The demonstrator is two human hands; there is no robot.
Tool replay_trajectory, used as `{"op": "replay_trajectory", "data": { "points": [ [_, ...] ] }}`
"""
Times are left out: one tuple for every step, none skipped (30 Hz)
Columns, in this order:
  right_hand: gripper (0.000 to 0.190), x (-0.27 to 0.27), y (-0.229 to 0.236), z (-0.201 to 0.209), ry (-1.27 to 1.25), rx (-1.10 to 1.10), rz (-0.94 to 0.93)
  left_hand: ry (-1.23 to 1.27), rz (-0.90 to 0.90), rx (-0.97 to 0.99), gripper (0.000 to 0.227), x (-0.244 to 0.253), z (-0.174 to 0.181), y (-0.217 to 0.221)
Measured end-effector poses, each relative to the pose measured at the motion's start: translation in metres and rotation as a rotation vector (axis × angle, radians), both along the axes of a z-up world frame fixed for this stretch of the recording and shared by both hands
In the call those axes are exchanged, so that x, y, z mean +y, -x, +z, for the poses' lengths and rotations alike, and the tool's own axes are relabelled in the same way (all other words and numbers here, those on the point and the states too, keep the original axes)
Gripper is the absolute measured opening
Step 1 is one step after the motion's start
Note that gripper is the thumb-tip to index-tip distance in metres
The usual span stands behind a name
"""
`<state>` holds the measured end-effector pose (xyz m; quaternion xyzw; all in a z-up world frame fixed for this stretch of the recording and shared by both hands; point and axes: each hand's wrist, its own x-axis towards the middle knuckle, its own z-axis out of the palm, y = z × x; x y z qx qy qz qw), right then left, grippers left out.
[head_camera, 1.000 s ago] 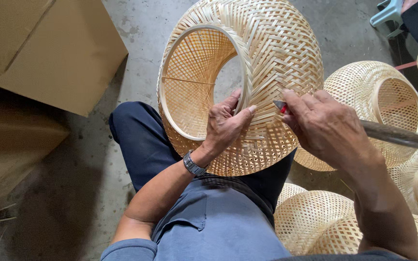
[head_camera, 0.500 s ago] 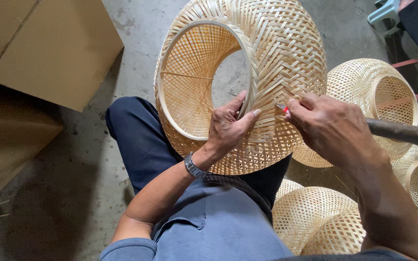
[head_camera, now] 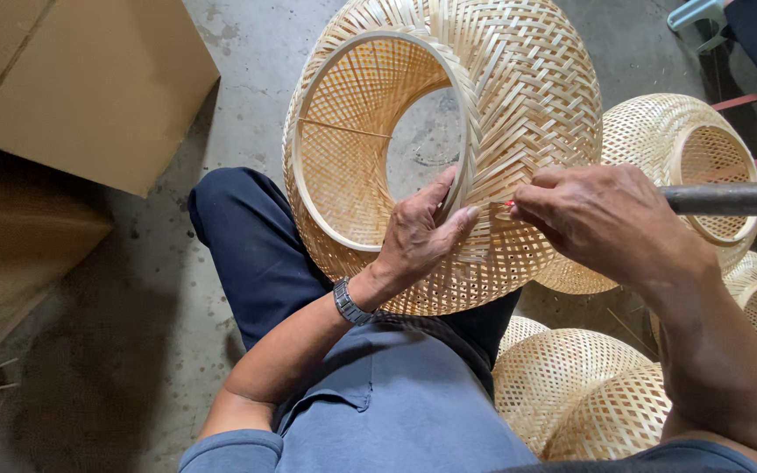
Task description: The person sits on the floor and uses a red-handled tool to trim and tuck loose bamboo strands along the rim of a woven basket. They rotate the basket to access different sections of the rim, ensuring a clean finish.
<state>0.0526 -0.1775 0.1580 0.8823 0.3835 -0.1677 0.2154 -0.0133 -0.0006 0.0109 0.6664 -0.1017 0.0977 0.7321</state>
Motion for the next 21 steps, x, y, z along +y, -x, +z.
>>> {"op": "replay_trajectory", "data": {
  "points": [
    [0.027,-0.001,0.001,0.001,0.016,-0.003,-0.009,-0.046,0.017,0.016,0.054,-0.001,-0.002,0.001],
    [0.028,-0.002,0.001,0.001,0.033,-0.008,-0.019,-0.092,0.032,0.029,0.053,-0.002,-0.003,0.001],
    [0.028,-0.002,0.001,0.001,0.06,-0.009,-0.009,-0.138,0.048,0.043,0.053,-0.003,-0.004,0.0],
    [0.028,-0.002,0.001,0.002,0.087,-0.009,0.001,-0.145,0.055,0.031,0.053,-0.004,-0.004,0.0],
    [0.028,-0.001,0.001,0.003,0.114,-0.01,0.01,-0.152,0.062,0.019,0.053,-0.005,-0.005,0.0],
    [0.028,-0.001,0.003,0.005,0.128,-0.022,0.011,-0.158,0.07,0.009,0.053,-0.006,-0.006,0.001],
    [0.029,-0.002,0.005,0.007,0.141,-0.033,0.011,-0.153,0.066,0.012,0.053,-0.007,-0.007,0.002],
    [0.029,-0.002,0.006,0.008,0.153,-0.046,0.012,-0.148,0.063,0.014,0.054,-0.007,-0.008,0.002],
    [0.028,-0.001,0.007,0.009,0.13,-0.054,0.014,-0.144,0.059,0.017,0.054,-0.008,-0.008,0.003],
    [0.027,-0.001,0.008,0.01,0.106,-0.063,0.015,-0.152,0.066,0.007,0.054,-0.008,-0.009,0.003],
    [0.026,0.0,0.008,0.011,0.082,-0.072,0.016,-0.159,0.072,-0.003,0.054,-0.008,-0.008,0.004],
    [0.027,0.001,0.008,0.012,0.117,-0.048,-0.011,-0.167,0.079,-0.014,0.054,-0.009,-0.008,0.004],
    [0.028,0.002,0.007,0.012,0.151,-0.023,-0.038,-0.162,0.073,-0.022,0.054,-0.009,-0.008,0.004],
    [0.03,0.002,0.006,0.012,0.187,0.002,-0.066,-0.158,0.067,-0.028,0.054,-0.009,-0.008,0.005],
    [0.029,0.003,0.005,0.012,0.216,0.024,-0.074,-0.153,0.062,-0.035,0.054,-0.009,-0.008,0.005],
    [0.029,0.003,0.003,0.013,0.246,0.046,-0.082,-0.162,0.055,-0.026,0.055,-0.009,-0.008,0.006],
    [0.029,0.003,0.001,0.014,0.276,0.068,-0.09,-0.171,0.049,-0.017,0.056,-0.009,-0.008,0.006],
    [0.03,0.003,0.0,0.015,0.265,0.074,-0.107,-0.18,0.043,-0.01,0.057,-0.009,-0.007,0.006],
    [0.03,0.003,-0.002,0.016,0.254,0.079,-0.125,-0.181,0.049,-0.02,0.056,-0.009,-0.007,0.007],
    [0.03,0.004,-0.003,0.018,0.243,0.084,-0.14,-0.182,0.057,-0.03,0.055,-0.01,-0.007,0.007],
    [0.032,0.004,-0.002,0.019,0.261,0.07,-0.13,-0.183,0.065,-0.041,0.055,-0.01,-0.007,0.007]
  ]
}}
